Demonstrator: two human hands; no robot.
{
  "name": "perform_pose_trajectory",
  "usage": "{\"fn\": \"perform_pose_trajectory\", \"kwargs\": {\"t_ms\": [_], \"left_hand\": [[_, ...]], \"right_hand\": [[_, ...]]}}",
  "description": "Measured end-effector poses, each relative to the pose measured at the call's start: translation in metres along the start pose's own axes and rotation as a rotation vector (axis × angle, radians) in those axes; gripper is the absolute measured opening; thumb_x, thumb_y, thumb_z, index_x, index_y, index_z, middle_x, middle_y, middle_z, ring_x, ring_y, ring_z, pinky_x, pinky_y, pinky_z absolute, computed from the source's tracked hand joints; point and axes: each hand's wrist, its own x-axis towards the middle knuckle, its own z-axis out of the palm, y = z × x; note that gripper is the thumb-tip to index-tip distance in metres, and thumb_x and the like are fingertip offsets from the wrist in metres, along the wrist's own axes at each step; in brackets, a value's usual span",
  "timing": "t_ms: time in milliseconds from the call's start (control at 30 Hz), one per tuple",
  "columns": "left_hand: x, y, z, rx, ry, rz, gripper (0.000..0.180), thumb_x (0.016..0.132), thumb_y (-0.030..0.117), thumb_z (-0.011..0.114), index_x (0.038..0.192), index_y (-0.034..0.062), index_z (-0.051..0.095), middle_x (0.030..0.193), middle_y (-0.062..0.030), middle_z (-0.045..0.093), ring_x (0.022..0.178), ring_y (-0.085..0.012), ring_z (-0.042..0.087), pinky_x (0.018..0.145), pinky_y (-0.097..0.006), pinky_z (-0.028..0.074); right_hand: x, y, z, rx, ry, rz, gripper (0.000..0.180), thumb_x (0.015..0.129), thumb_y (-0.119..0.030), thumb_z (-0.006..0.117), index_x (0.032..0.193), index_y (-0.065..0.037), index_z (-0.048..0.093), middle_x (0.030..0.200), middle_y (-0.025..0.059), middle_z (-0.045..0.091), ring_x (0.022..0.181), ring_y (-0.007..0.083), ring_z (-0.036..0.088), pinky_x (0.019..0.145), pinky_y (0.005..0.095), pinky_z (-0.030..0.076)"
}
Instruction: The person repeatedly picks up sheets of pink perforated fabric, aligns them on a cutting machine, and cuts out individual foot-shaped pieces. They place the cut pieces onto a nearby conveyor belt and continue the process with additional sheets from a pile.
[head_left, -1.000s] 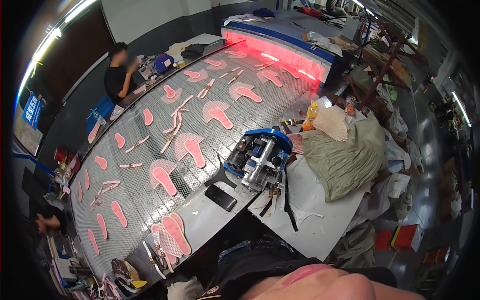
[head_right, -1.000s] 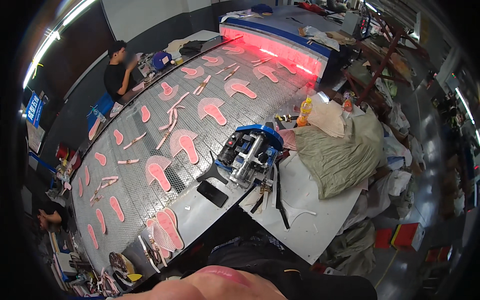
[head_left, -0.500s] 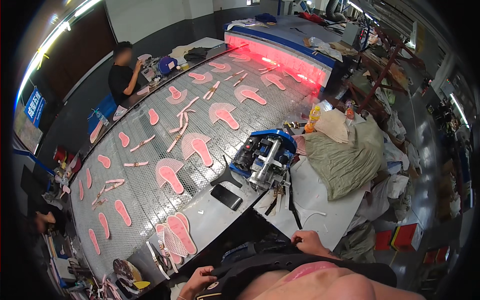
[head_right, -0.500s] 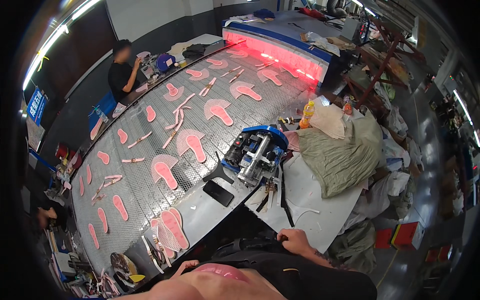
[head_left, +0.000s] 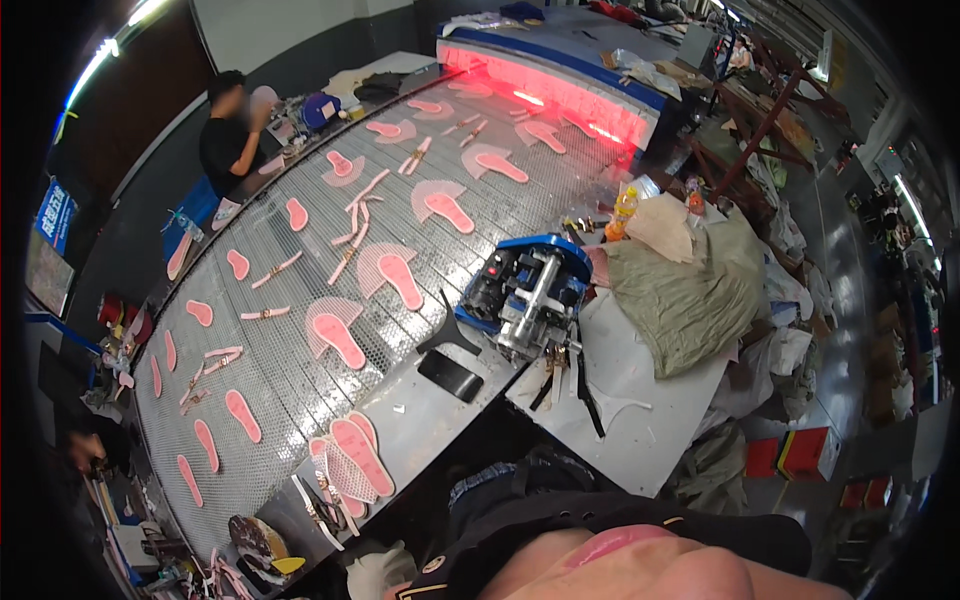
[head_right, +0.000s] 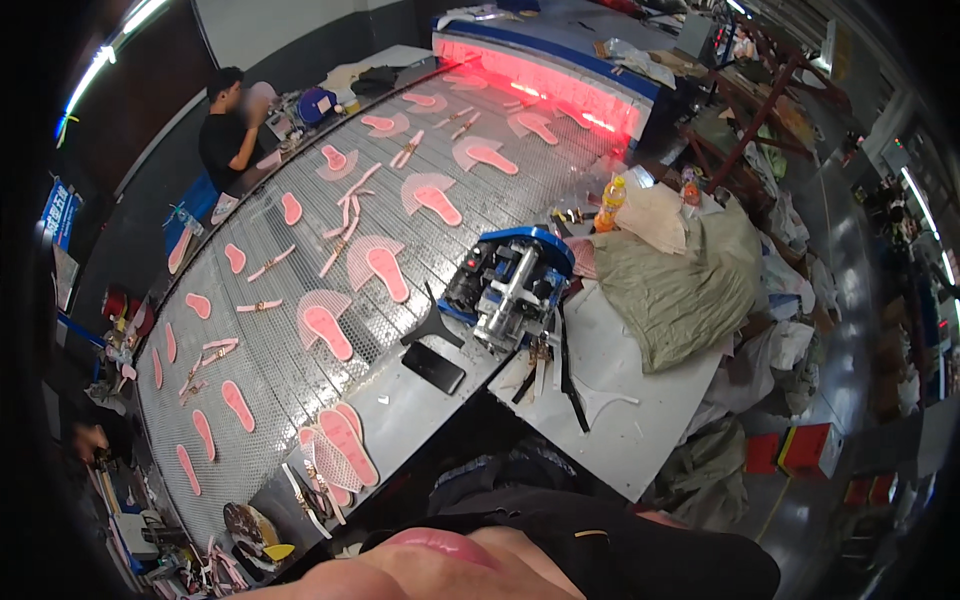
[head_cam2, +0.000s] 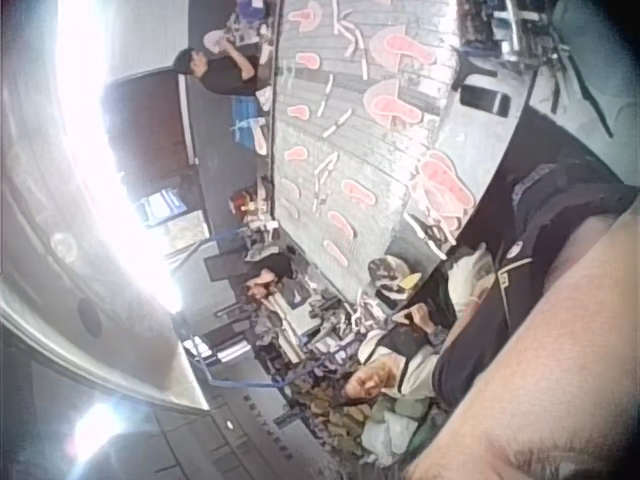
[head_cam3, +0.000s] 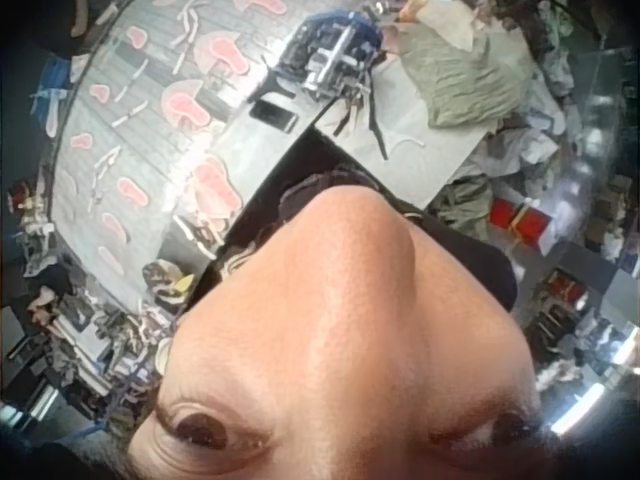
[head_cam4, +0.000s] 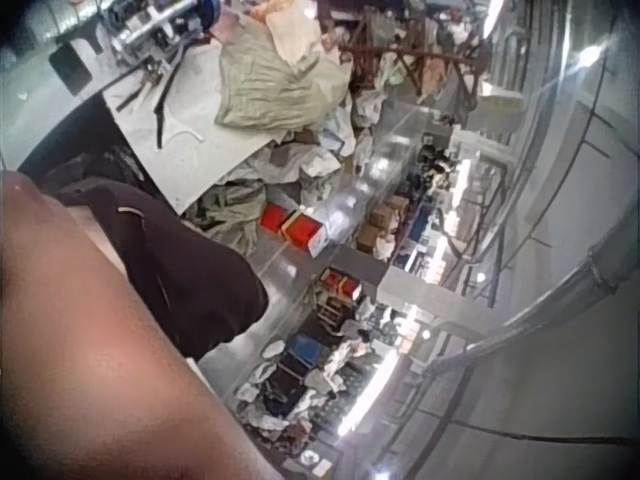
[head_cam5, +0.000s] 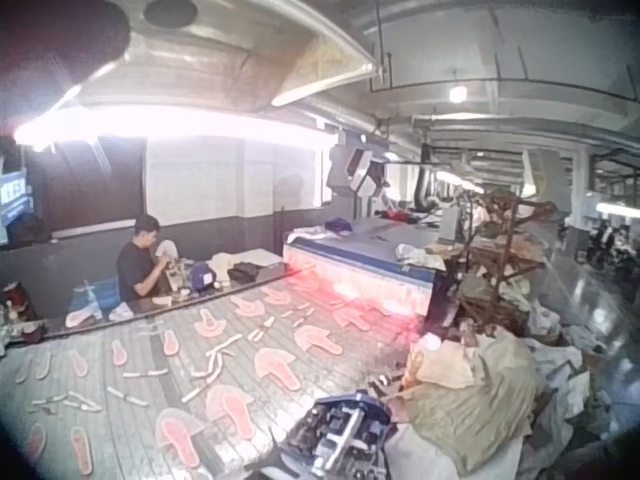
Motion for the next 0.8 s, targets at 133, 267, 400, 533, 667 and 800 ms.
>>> {"fn": "perform_pose_trajectory", "kwargs": {"t_ms": [133, 267, 400, 533, 667, 800], "left_hand": [[0.006, -0.025, -0.002, 0.014, -0.097, -0.029, 0.018, 0.087, 0.008, 0.068, 0.102, -0.0002, 0.063, 0.096, 0.0010, 0.066, 0.086, -0.0050, 0.059, 0.080, -0.022, 0.048], [-0.002, -0.047, -0.022, 0.112, -0.179, -0.045, 0.026, 0.082, 0.008, 0.071, 0.107, -0.0005, 0.065, 0.098, 0.0040, 0.067, 0.084, -0.0040, 0.057, 0.077, -0.022, 0.049], [0.008, -0.065, 0.001, -0.001, 0.051, 0.045, 0.027, 0.083, 0.007, 0.070, 0.109, -0.0012, 0.064, 0.101, 0.0024, 0.067, 0.087, -0.0054, 0.058, 0.079, -0.023, 0.049], [0.035, -0.050, 0.013, -0.043, 0.163, 0.079, 0.029, 0.083, 0.006, 0.068, 0.110, -0.0019, 0.063, 0.104, 0.0009, 0.066, 0.090, -0.0068, 0.058, 0.080, -0.024, 0.049], [0.068, -0.018, 0.020, -0.008, 0.178, 0.085, 0.030, 0.084, 0.005, 0.067, 0.112, -0.0026, 0.062, 0.107, -0.0006, 0.066, 0.093, -0.0082, 0.059, 0.081, -0.025, 0.049], [0.091, 0.025, 0.027, 0.033, 0.153, 0.060, 0.031, 0.084, 0.004, 0.065, 0.114, -0.0033, 0.060, 0.110, -0.0022, 0.065, 0.096, -0.0095, 0.059, 0.082, -0.026, 0.049]], "right_hand": [[-0.013, 0.020, 0.001, 0.014, -0.139, 0.037, 0.025, 0.080, -0.009, 0.066, 0.101, 0.004, 0.066, 0.090, 0.0102, 0.070, 0.086, 0.0141, 0.063, 0.076, 0.0303, 0.050], [-0.010, 0.026, -0.018, -0.110, -0.352, 0.066, 0.028, 0.088, -0.005, 0.060, 0.112, 0.009, 0.062, 0.104, 0.0095, 0.069, 0.096, 0.0149, 0.061, 0.087, 0.0298, 0.048], [-0.002, 0.035, 0.004, 0.314, -0.298, 0.161, 0.037, 0.089, -0.004, 0.058, 0.125, 0.006, 0.056, 0.116, 0.0081, 0.065, 0.101, 0.0145, 0.061, 0.090, 0.0290, 0.047], [0.014, 0.034, -0.013, 0.255, -0.180, 0.113, 0.039, 0.087, -0.010, 0.064, 0.123, 0.005, 0.057, 0.118, 0.0082, 0.064, 0.103, 0.0138, 0.059, 0.090, 0.0309, 0.047], [0.018, 0.044, -0.095, 0.009, -0.015, 0.005, 0.038, 0.087, -0.016, 0.066, 0.121, 0.001, 0.061, 0.118, 0.0089, 0.065, 0.106, 0.0140, 0.059, 0.091, 0.0310, 0.048], [0.053, 0.071, -0.231, -0.382, 0.426, 0.066, 0.038, 0.080, -0.023, 0.069, 0.113, -0.004, 0.068, 0.097, 0.0055, 0.071, 0.086, 0.0136, 0.062, 0.077, 0.0312, 0.050]]}}
